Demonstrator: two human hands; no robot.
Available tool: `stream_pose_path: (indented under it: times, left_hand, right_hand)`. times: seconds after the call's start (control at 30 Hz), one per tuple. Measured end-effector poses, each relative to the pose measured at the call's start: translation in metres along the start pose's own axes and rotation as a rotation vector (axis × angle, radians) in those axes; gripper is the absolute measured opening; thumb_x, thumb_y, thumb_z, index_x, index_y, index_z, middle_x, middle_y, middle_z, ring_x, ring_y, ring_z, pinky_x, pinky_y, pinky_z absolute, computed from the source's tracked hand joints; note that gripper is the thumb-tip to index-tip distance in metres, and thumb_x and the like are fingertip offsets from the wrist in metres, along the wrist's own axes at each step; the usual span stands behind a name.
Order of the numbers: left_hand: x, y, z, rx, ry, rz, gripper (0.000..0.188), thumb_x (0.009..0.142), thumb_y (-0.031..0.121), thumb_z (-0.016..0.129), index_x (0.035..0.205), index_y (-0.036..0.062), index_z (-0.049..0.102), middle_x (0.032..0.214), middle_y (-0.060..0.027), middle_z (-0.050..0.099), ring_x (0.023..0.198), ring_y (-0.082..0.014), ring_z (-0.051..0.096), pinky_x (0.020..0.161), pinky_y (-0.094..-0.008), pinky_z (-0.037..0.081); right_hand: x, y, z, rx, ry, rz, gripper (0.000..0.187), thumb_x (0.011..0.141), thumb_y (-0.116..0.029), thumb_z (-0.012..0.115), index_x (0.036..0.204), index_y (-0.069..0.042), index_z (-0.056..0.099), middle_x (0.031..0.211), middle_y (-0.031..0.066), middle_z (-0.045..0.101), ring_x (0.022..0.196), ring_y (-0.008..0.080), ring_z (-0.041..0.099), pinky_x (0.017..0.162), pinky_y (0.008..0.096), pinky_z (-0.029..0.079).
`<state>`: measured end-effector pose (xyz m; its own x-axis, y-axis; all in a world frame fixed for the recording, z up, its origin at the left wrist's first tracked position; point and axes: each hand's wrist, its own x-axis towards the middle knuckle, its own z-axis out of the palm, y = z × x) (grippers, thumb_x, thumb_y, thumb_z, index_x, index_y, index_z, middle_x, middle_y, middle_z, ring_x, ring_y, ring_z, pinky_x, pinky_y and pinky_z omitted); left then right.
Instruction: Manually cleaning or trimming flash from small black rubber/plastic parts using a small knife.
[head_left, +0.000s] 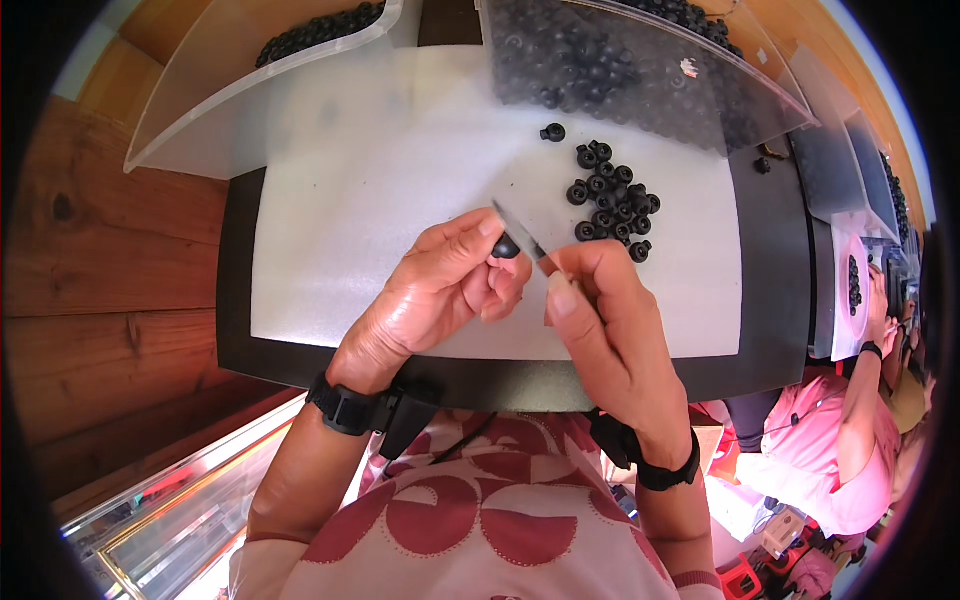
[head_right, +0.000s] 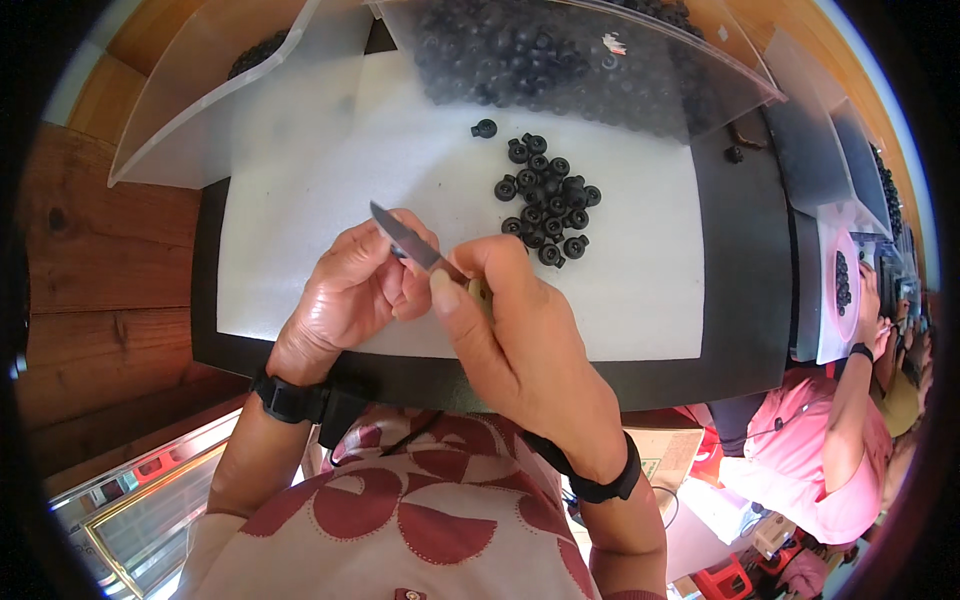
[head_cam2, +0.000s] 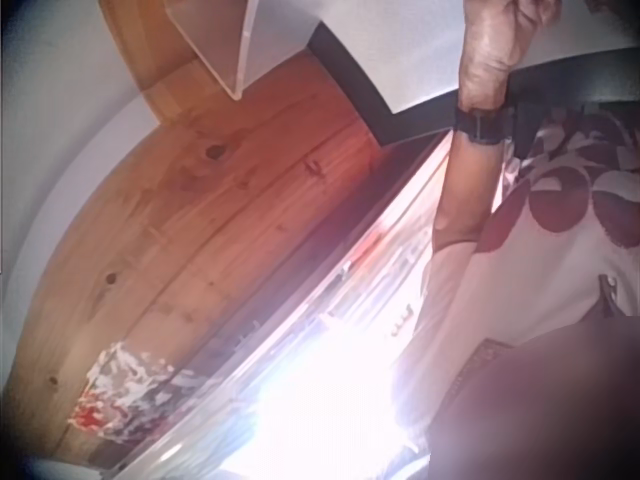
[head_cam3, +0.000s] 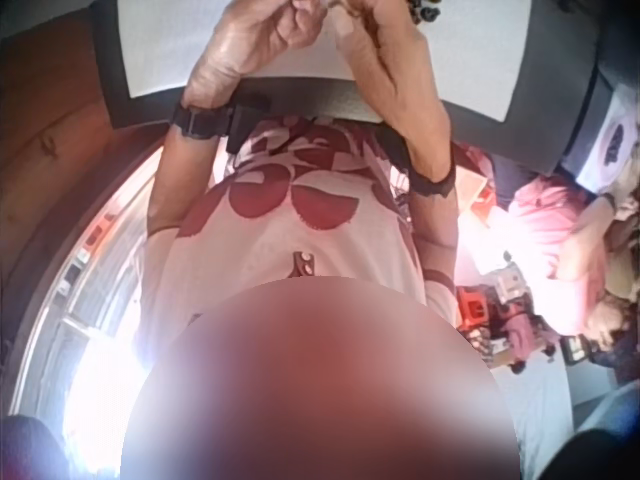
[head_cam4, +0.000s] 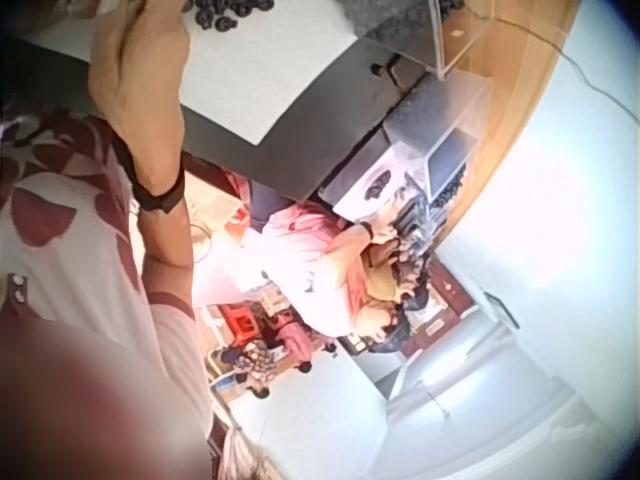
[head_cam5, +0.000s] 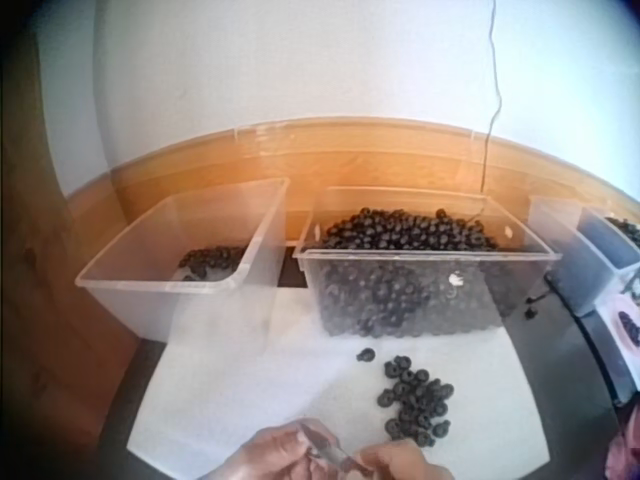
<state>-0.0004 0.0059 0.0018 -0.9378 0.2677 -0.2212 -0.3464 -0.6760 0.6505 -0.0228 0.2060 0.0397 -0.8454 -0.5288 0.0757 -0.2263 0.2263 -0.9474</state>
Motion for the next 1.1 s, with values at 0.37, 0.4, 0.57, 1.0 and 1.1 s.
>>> stream_pose_path:
  times: [0.37,0.4,0.57,1.0,1.1]
  left_hand:
    - [0.002,-0.007,0.0,0.029,0.0,0.113,0.042,0.104,0.046,0.054,0.096,0.0046,0.052,0.079,-0.0063,0.052,0.067,-0.0114,0.044,0.059,-0.0261,0.037]
    - [0.001,-0.008,0.0,0.029,0.004,0.118,0.042,0.103,0.046,0.055,0.097,0.0046,0.052,0.08,-0.0062,0.052,0.067,-0.0113,0.044,0.059,-0.0261,0.037]
    - [0.001,-0.009,-0.005,0.056,-0.029,0.127,0.041,0.103,0.045,0.056,0.101,0.0039,0.053,0.084,-0.0074,0.055,0.069,-0.0116,0.047,0.06,-0.0261,0.037]
    - [-0.003,-0.002,-0.005,0.081,-0.038,0.025,0.038,0.106,0.037,0.054,0.112,0.0004,0.06,0.09,-0.0065,0.061,0.073,-0.0145,0.054,0.064,-0.0288,0.042]
    - [-0.003,-0.003,-0.002,0.073,-0.025,0.045,0.038,0.106,0.037,0.053,0.113,0.0,0.06,0.089,-0.0055,0.061,0.073,-0.0125,0.052,0.063,-0.0271,0.041]
  right_hand:
    - [-0.007,-0.004,0.001,-0.193,-0.006,-0.108,0.021,0.093,-0.007,0.069,0.105,-0.004,0.051,0.086,0.0131,0.067,0.065,0.0334,0.066,0.057,0.0378,0.05]
    - [-0.007,-0.004,0.001,-0.196,0.003,-0.11,0.022,0.093,-0.007,0.069,0.105,-0.003,0.051,0.086,0.0133,0.067,0.065,0.0336,0.066,0.057,0.0379,0.05]
    - [-0.008,-0.004,0.001,-0.204,0.044,-0.129,0.022,0.095,-0.009,0.068,0.106,-0.003,0.051,0.084,0.0137,0.066,0.063,0.0307,0.064,0.057,0.0363,0.05]
    - [0.028,0.007,0.02,0.333,0.07,-0.055,0.017,0.096,-0.013,0.067,0.096,0.0,0.056,0.084,0.0041,0.062,0.075,0.0082,0.054,0.066,0.0258,0.047]
    - [0.026,0.007,0.021,0.375,0.07,-0.026,0.014,0.097,-0.011,0.065,0.095,0.0,0.056,0.082,0.0033,0.063,0.075,0.0066,0.055,0.066,0.0246,0.047]
